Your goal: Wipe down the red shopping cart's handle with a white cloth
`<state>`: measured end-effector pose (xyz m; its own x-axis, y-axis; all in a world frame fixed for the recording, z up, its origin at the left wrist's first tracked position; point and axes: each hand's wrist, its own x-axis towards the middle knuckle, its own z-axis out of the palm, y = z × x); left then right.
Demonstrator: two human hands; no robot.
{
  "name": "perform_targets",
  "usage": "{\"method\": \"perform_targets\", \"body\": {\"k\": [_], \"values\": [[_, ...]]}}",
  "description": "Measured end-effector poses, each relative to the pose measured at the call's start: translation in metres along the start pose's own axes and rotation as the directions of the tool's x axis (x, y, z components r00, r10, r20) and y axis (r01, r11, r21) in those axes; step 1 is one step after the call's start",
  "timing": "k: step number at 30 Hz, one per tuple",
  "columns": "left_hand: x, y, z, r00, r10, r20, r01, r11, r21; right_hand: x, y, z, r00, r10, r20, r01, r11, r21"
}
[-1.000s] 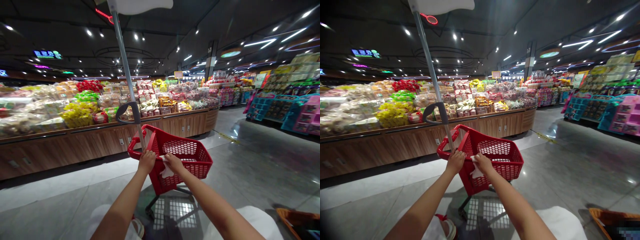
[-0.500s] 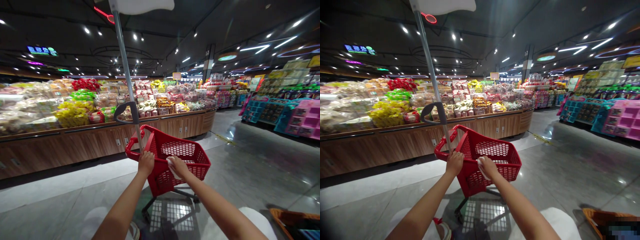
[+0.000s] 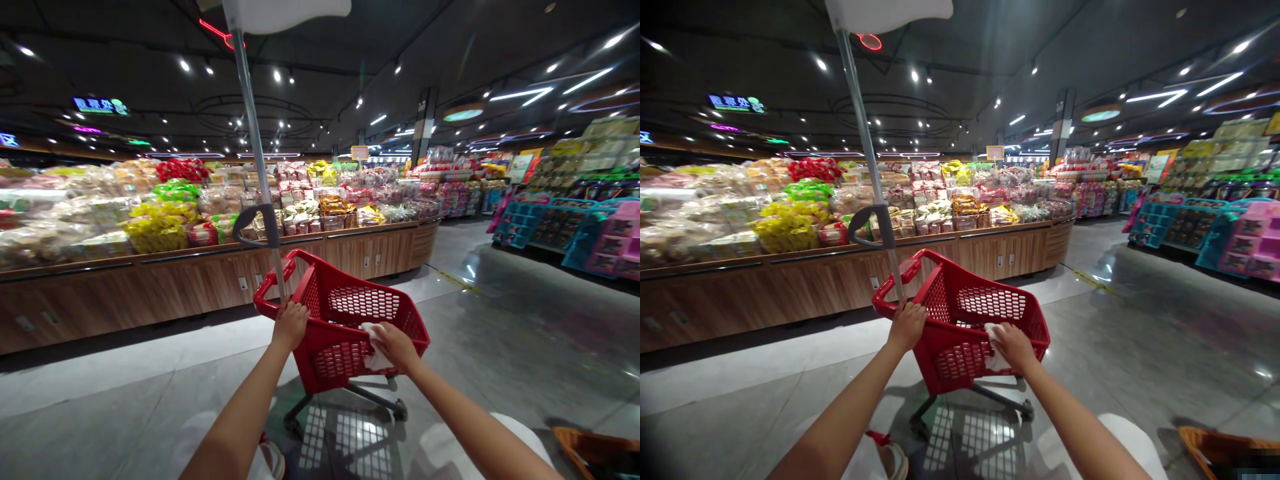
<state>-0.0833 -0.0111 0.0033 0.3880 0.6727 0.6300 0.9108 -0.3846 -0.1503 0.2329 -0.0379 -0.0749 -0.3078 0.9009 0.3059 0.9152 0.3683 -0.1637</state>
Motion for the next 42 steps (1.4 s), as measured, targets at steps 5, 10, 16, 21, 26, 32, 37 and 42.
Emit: {"method": "perform_targets", "body": {"k": [5,10,16,21,26,32,37,42], "values": [[0.003,0.009,0.006,0.999,-0.009,-0.049,0.009,1.0,0.006,0.011,-0.025,0.001,0.997,0.065,-0.037,-0.064,0.998,0.019],[0.002,0.014,0.007,1.0,-0.024,-0.017,0.024,0.999,0.04,0.076,-0.141,0.005,0.989,-0.006,-0.15,0.032,0.985,0.17],[-0.003,0.004,-0.001,0.999,-0.018,0.036,0.017,0.999,0.031,0.075,-0.138,0.016,0.989,-0.021,-0.144,0.049,0.979,0.195],[-0.006,0.0,-0.005,0.999,-0.03,0.022,0.029,0.999,0.019,0.012,-0.029,0.01,0.995,-0.045,-0.087,0.051,0.997,0.065],[-0.003,0.013,-0.002,0.999,-0.04,0.0,0.04,0.999,0.024,0.006,-0.022,-0.004,0.999,0.043,-0.033,-0.043,0.999,0.001],[0.001,0.026,0.0,1.0,-0.03,0.005,0.03,0.999,0.023,0.071,-0.141,0.004,0.984,-0.005,-0.18,0.04,0.981,0.19],[-0.001,0.015,-0.005,0.999,-0.01,0.038,0.009,0.999,0.041,0.069,-0.135,0.007,0.986,-0.069,-0.154,0.095,0.981,0.17],[-0.001,0.005,-0.007,0.998,-0.015,0.054,0.012,0.999,0.053,0.01,-0.044,0.001,0.998,-0.008,-0.062,0.008,1.0,-0.009]]}}
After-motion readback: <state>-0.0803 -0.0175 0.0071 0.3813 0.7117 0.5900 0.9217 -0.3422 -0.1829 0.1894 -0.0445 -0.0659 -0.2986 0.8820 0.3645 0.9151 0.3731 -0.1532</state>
